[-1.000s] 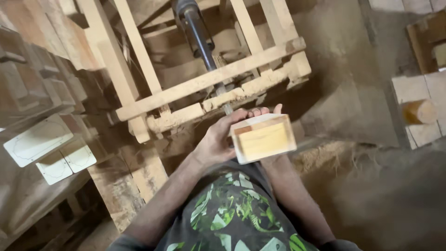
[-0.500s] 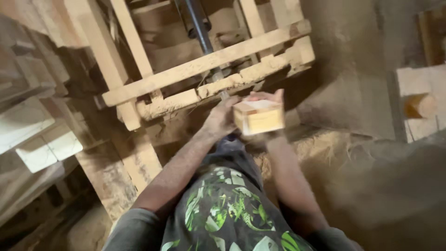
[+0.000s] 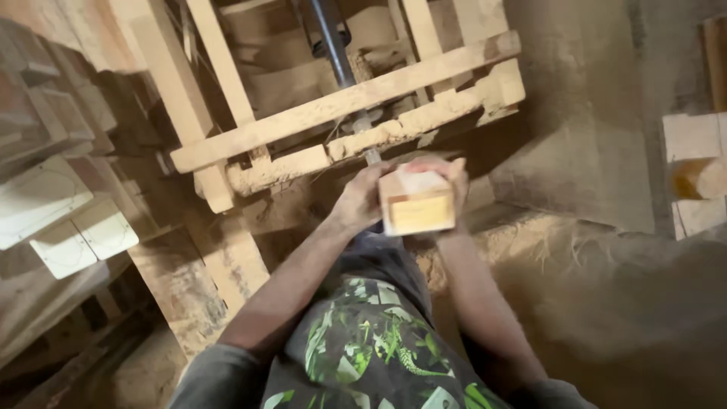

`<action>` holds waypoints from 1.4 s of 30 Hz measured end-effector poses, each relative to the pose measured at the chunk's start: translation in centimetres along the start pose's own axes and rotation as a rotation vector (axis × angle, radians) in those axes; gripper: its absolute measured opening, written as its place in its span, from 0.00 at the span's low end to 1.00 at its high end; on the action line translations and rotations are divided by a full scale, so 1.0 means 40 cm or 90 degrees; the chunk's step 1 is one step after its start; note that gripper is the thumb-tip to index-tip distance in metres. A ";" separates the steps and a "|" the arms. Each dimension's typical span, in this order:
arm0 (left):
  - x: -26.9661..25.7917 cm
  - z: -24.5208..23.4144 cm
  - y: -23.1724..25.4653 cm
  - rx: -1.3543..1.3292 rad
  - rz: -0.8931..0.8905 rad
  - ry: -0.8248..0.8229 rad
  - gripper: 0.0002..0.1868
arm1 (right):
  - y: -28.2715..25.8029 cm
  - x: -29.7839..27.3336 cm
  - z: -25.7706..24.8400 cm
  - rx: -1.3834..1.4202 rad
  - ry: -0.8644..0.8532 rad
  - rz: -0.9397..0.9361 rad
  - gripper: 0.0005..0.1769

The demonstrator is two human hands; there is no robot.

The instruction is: The person repeatedly presses small wooden blocks against a rotating grinding wheel to smooth their edges. The person handles the blocks one at a time, rotating them to treat different sides, and places finished pieces on a nearby wooden surface.

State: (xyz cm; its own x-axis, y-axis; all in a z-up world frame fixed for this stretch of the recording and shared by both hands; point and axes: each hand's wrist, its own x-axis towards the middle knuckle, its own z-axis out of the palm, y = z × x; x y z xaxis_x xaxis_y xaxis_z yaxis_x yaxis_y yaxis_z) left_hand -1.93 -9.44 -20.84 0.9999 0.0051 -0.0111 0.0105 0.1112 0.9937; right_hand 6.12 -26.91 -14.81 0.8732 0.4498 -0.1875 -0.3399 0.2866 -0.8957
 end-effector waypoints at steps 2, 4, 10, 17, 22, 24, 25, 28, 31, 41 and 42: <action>0.025 0.001 -0.005 0.343 0.152 0.064 0.29 | -0.015 0.039 -0.012 0.069 -0.004 -0.010 0.41; 0.033 -0.038 -0.001 -0.403 -0.150 0.065 0.27 | 0.003 0.073 0.010 -0.150 -0.005 -0.145 0.38; -0.063 -0.109 0.065 -0.228 -0.287 0.129 0.26 | 0.089 0.031 0.103 -0.226 -0.042 -0.110 0.38; 0.008 0.062 0.051 -0.148 -0.339 -0.115 0.27 | 0.023 -0.048 -0.084 0.191 0.019 0.104 0.44; -0.061 0.036 0.013 0.313 0.067 -0.019 0.33 | 0.128 -0.039 -0.106 0.243 -0.005 0.113 0.47; -0.088 -0.003 0.026 0.356 0.012 -0.005 0.31 | 0.177 -0.028 -0.080 0.253 -0.029 0.100 0.47; -0.074 -0.026 0.044 0.382 -0.005 0.005 0.30 | 0.183 0.000 -0.068 0.293 -0.051 0.100 0.47; -0.049 -0.056 0.158 0.525 -0.081 0.004 0.36 | 0.160 0.037 -0.014 0.476 0.009 0.157 0.42; -0.012 -0.049 0.295 0.579 -0.166 -0.034 0.39 | 0.084 0.079 0.009 0.595 0.203 0.248 0.38; 0.068 -0.034 0.468 0.475 -0.221 -0.128 0.40 | -0.068 -0.081 -0.011 0.255 0.120 0.153 0.35; 0.076 -0.025 0.471 0.483 -0.216 -0.128 0.40 | -0.080 -0.092 -0.017 0.229 0.097 0.154 0.35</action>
State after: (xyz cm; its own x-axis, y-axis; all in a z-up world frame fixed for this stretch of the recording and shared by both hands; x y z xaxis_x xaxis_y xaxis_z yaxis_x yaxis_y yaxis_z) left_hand 1.29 -6.35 -2.25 0.9235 -0.0924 -0.3722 0.2387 -0.6210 0.7466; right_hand 4.22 -30.08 -11.52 0.7857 0.4182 -0.4558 -0.6169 0.4758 -0.6269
